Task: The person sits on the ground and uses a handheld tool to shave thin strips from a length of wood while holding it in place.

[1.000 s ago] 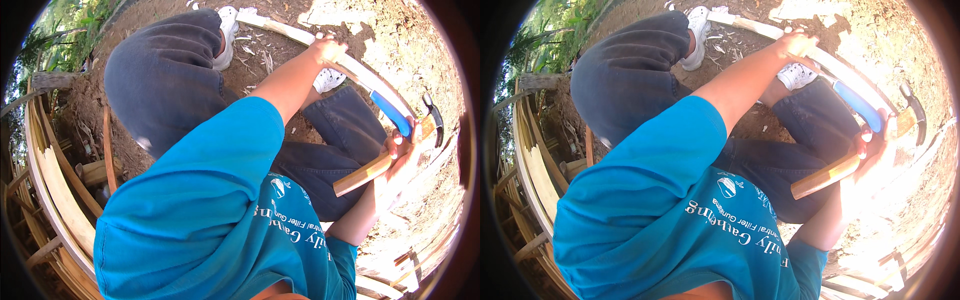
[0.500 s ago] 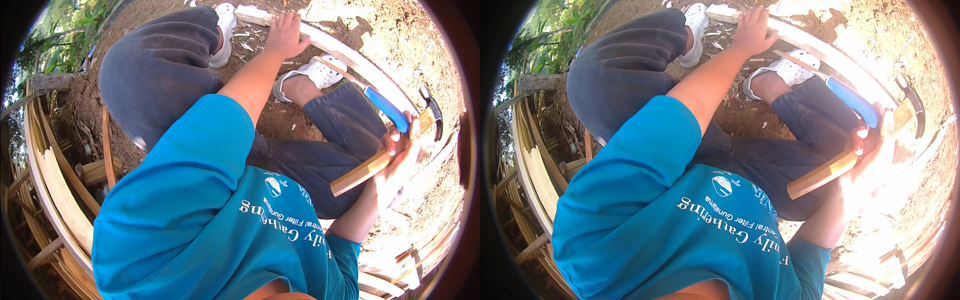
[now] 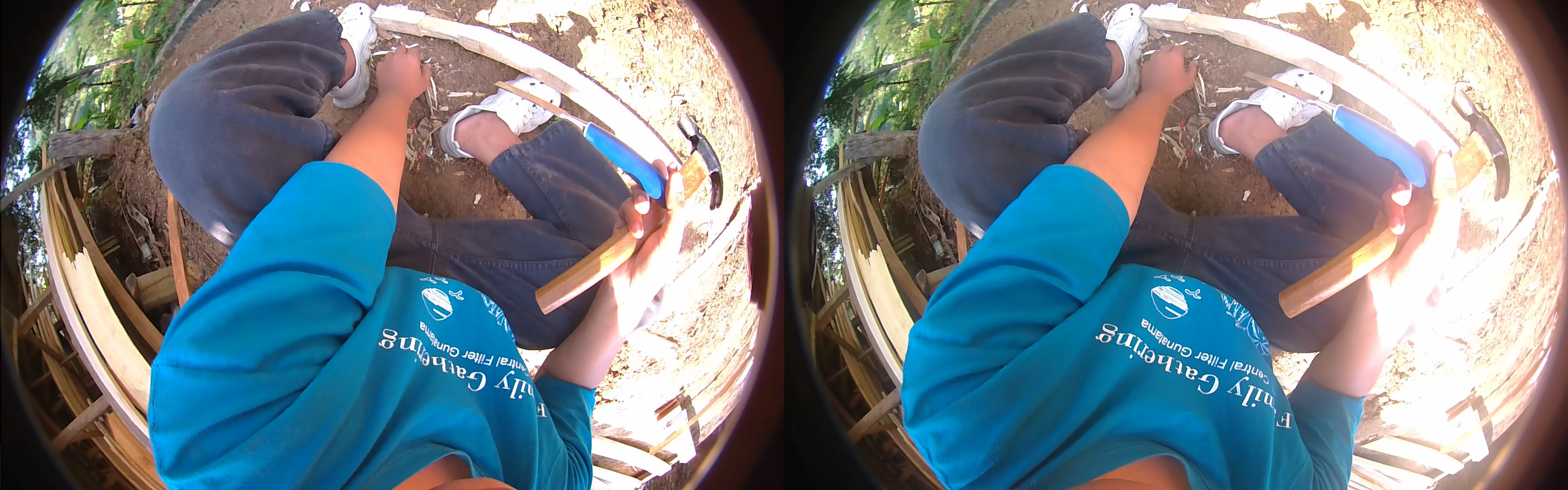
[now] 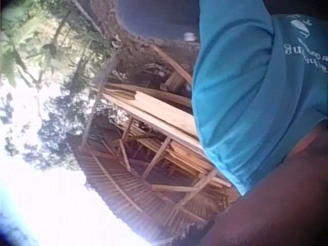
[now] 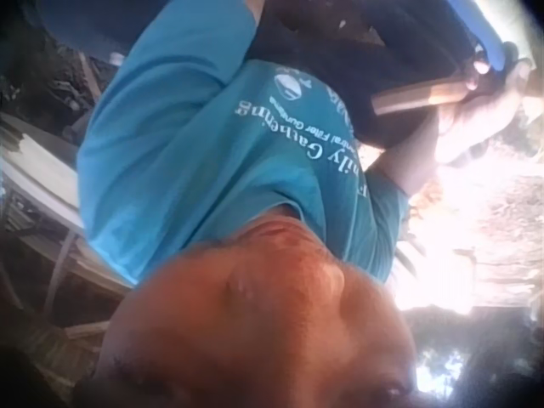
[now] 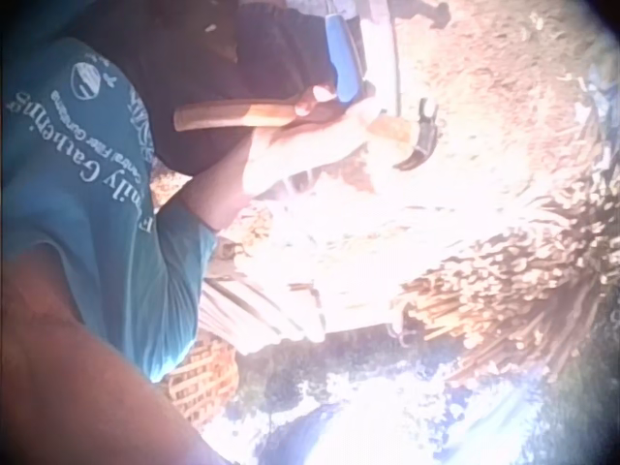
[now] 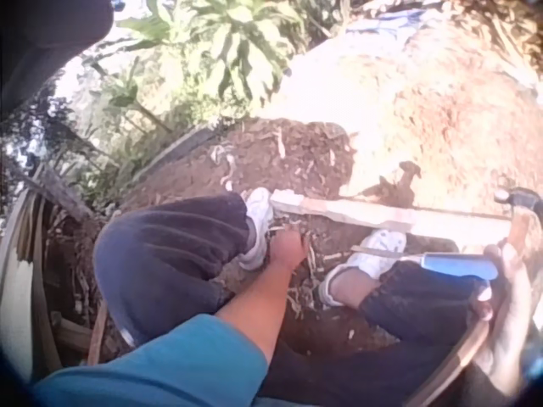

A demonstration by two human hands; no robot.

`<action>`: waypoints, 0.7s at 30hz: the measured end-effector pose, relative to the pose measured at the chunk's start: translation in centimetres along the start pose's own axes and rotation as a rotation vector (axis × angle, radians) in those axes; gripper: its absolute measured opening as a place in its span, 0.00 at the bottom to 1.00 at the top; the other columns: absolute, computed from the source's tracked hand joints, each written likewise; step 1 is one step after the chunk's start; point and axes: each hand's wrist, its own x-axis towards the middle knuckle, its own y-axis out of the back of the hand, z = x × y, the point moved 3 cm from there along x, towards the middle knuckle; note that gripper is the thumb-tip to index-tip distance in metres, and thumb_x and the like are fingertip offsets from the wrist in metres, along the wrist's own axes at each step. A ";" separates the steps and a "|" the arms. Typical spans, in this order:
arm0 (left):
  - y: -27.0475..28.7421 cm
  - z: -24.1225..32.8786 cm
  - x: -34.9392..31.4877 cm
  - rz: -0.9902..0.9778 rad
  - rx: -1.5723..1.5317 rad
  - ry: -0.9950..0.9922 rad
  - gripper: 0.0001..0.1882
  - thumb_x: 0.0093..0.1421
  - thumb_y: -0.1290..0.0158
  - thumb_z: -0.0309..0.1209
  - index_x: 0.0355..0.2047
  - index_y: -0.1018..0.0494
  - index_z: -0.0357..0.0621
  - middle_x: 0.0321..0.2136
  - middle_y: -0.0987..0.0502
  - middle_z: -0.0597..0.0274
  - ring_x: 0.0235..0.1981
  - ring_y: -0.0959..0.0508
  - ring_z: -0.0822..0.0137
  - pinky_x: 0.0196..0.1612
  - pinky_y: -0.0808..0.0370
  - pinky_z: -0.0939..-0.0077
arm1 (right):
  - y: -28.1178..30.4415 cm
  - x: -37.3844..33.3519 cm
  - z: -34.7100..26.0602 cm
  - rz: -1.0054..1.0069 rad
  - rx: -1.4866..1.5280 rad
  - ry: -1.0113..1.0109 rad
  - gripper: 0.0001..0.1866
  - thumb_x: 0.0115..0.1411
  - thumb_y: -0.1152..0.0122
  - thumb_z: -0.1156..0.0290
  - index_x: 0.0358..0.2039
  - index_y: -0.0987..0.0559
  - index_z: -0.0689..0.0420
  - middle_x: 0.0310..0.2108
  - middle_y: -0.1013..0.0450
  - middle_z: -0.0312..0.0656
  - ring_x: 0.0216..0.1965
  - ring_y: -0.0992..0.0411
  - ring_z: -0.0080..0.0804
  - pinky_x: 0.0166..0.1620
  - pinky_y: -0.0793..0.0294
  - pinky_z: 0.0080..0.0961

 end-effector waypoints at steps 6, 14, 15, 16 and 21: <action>2.2 0.3 3.0 0.273 -0.059 -0.074 0.33 0.60 0.38 0.43 0.63 0.34 0.49 0.53 0.30 0.47 0.57 0.27 0.46 0.52 0.22 0.50 | -0.4 0.1 0.1 0.053 -0.034 0.024 0.13 0.74 0.44 0.65 0.51 0.29 0.61 0.47 0.25 0.42 0.27 0.30 0.18 0.19 0.32 0.07; 1.3 0.4 2.2 0.098 0.010 -0.086 0.41 0.60 0.38 0.41 0.70 0.41 0.51 0.61 0.35 0.49 0.61 0.30 0.46 0.57 0.24 0.50 | -0.4 0.3 0.3 0.018 -0.003 0.044 0.15 0.73 0.44 0.66 0.52 0.31 0.62 0.44 0.26 0.44 0.27 0.29 0.22 0.19 0.30 0.08; 1.1 0.3 2.1 0.119 0.010 -0.107 0.38 0.60 0.39 0.41 0.69 0.38 0.50 0.61 0.34 0.49 0.61 0.29 0.47 0.57 0.24 0.50 | -0.6 0.3 0.2 0.033 -0.008 0.051 0.14 0.73 0.44 0.66 0.52 0.31 0.62 0.43 0.26 0.43 0.27 0.29 0.21 0.19 0.31 0.08; 0.6 0.1 1.9 0.141 0.011 -0.129 0.36 0.60 0.39 0.41 0.67 0.35 0.49 0.61 0.33 0.50 0.60 0.29 0.47 0.57 0.23 0.50 | -0.9 0.3 0.2 0.048 -0.013 0.059 0.14 0.73 0.44 0.66 0.52 0.31 0.62 0.43 0.26 0.43 0.27 0.29 0.21 0.19 0.31 0.08; -1.0 0.4 -0.7 -0.054 0.080 -0.128 0.20 0.60 0.39 0.39 0.50 0.22 0.45 0.52 0.24 0.52 0.54 0.22 0.50 0.55 0.22 0.53 | -0.2 0.2 0.2 0.040 -0.021 -0.002 0.14 0.73 0.43 0.65 0.50 0.29 0.62 0.37 0.25 0.43 0.23 0.32 0.18 0.18 0.35 0.09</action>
